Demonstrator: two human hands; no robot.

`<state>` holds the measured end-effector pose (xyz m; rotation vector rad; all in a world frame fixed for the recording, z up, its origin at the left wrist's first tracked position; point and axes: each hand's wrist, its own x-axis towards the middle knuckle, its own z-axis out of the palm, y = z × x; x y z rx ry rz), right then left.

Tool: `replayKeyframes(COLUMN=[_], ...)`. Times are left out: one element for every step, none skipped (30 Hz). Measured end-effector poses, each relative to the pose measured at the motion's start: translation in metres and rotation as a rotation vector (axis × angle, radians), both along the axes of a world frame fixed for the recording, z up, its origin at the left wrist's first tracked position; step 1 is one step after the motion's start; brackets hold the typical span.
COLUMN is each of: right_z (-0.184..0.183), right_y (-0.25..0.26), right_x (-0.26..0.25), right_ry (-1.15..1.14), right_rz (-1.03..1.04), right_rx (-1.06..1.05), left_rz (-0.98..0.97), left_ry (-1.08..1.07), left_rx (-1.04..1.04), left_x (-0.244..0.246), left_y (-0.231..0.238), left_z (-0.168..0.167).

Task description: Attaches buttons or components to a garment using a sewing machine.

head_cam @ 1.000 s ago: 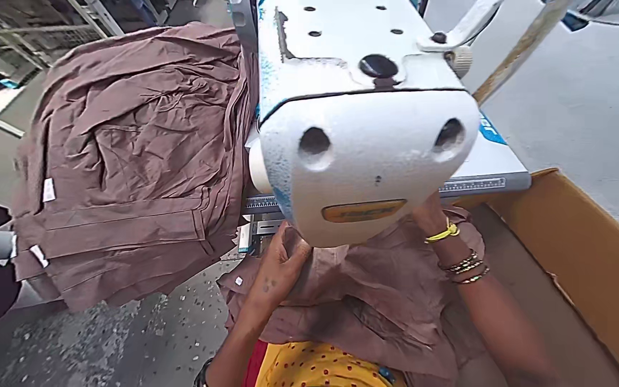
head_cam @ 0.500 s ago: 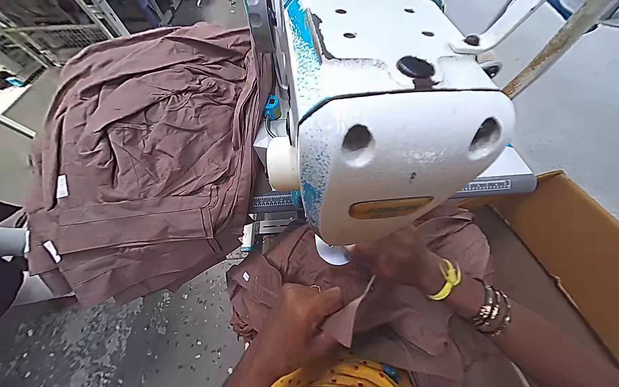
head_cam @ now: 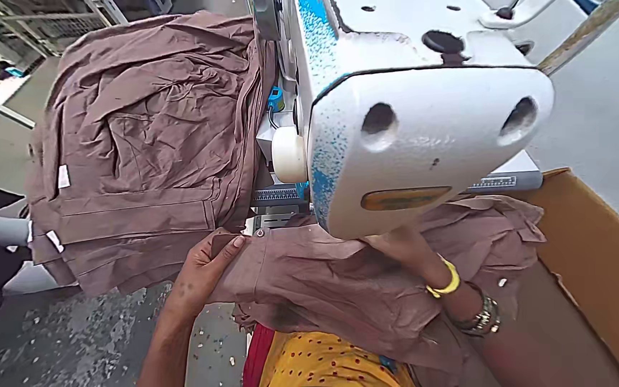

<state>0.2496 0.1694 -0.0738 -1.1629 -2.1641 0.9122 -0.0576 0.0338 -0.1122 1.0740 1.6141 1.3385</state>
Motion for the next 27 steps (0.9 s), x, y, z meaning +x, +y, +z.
replayKeyframes(right_z=[0.001, 0.003, 0.004, 0.004, 0.003, 0.002, 0.002, 0.001, 0.000, -0.003, -0.006, -0.009, -0.012, -0.014, -0.015, -0.016, -0.017, -0.018, -0.017, -0.016, -0.015, -0.016, -0.019, -0.021, -0.023, -0.025, -0.027], right_y=[0.000, 0.001, 0.003, 0.002, 0.002, 0.002, 0.004, 0.006, 0.008, 0.009, 0.012, 0.016, 0.018, 0.019, 0.020, 0.019, 0.017, 0.017, 0.018, 0.022, 0.027, 0.034, 0.041, 0.048, 0.053, 0.058, 0.062], right_x=[-0.005, -0.008, -0.009, -0.008, -0.007, -0.005, -0.002, 0.005, 0.013, 0.021, 0.030, 0.038, 0.044, 0.048, 0.051, 0.052, 0.052, 0.053, 0.055, 0.058, 0.062, 0.066, 0.068, 0.068, 0.066, 0.062, 0.058], right_ry=[-0.011, -0.012, -0.014, -0.013, -0.004, 0.014, 0.039, 0.068, 0.093, 0.102, 0.099, 0.082, 0.069, 0.063, 0.056, 0.040, 0.007, -0.048, -0.113, -0.178, -0.240, -0.280, -0.288, -0.284, -0.278, -0.282, -0.285], right_rz=[-0.020, -0.024, -0.015, -0.008, 0.000, 0.015, 0.037, 0.059, 0.061, 0.033, 0.000, -0.032, -0.061, -0.081, -0.093, -0.106, -0.124, -0.146, -0.167, -0.189, -0.223, -0.269, -0.316, -0.353, -0.367, -0.358, -0.340], right_rx=[-0.016, -0.011, -0.003, -0.004, -0.006, -0.009, -0.008, 0.004, 0.011, 0.032, 0.041, 0.038, 0.029, 0.034, 0.052, 0.085, 0.140, 0.204, 0.248, 0.280, 0.299, 0.339, 0.387, 0.454, 0.523, 0.575, 0.621], left_rz=[0.004, 0.004, 0.004, 0.002, -0.002, -0.006, -0.002, 0.003, 0.004, -0.002, -0.013, -0.024, -0.032, -0.036, -0.040, -0.040, -0.034, -0.023, 0.000, 0.024, 0.042, 0.043, 0.020, -0.011, -0.042, -0.069, -0.092], left_ry=[0.033, 0.060, 0.070, 0.069, 0.067, 0.066, 0.079, 0.097, 0.115, 0.147, 0.197, 0.252, 0.294, 0.325, 0.348, 0.374, 0.427, 0.524, 0.667, 0.813, 0.953, 1.065, 1.132, 1.150, 1.126, 1.046, 0.926], left_rx=[-0.011, -0.015, -0.013, -0.017, -0.021, -0.018, -0.009, 0.010, 0.035, 0.057, 0.076, 0.092, 0.101, 0.110, 0.113, 0.108, 0.092, 0.067, 0.049, 0.061, 0.115, 0.181, 0.250, 0.308, 0.341, 0.325, 0.267], left_x=[0.000, -0.001, -0.001, 0.000, 0.001, 0.002, 0.004, 0.006, 0.009, 0.012, 0.015, 0.019, 0.024, 0.027, 0.029, 0.030, 0.030, 0.030, 0.034, 0.040, 0.049, 0.058, 0.066, 0.074, 0.083, 0.092, 0.099], left_y=[-0.001, -0.002, -0.002, -0.003, -0.003, -0.001, 0.003, 0.007, 0.010, 0.011, 0.014, 0.018, 0.021, 0.026, 0.030, 0.032, 0.034, 0.034, 0.035, 0.035, 0.036, 0.037, 0.039, 0.041, 0.043, 0.044, 0.044], left_z=[-0.004, -0.007, -0.011, -0.015, -0.019, -0.021, -0.022, -0.020, -0.017, -0.011, -0.006, 0.000, 0.004, 0.007, 0.009, 0.009, 0.008, 0.006, 0.004, 0.003, 0.002, 0.002, 0.000, -0.003, -0.005, -0.006, -0.005])
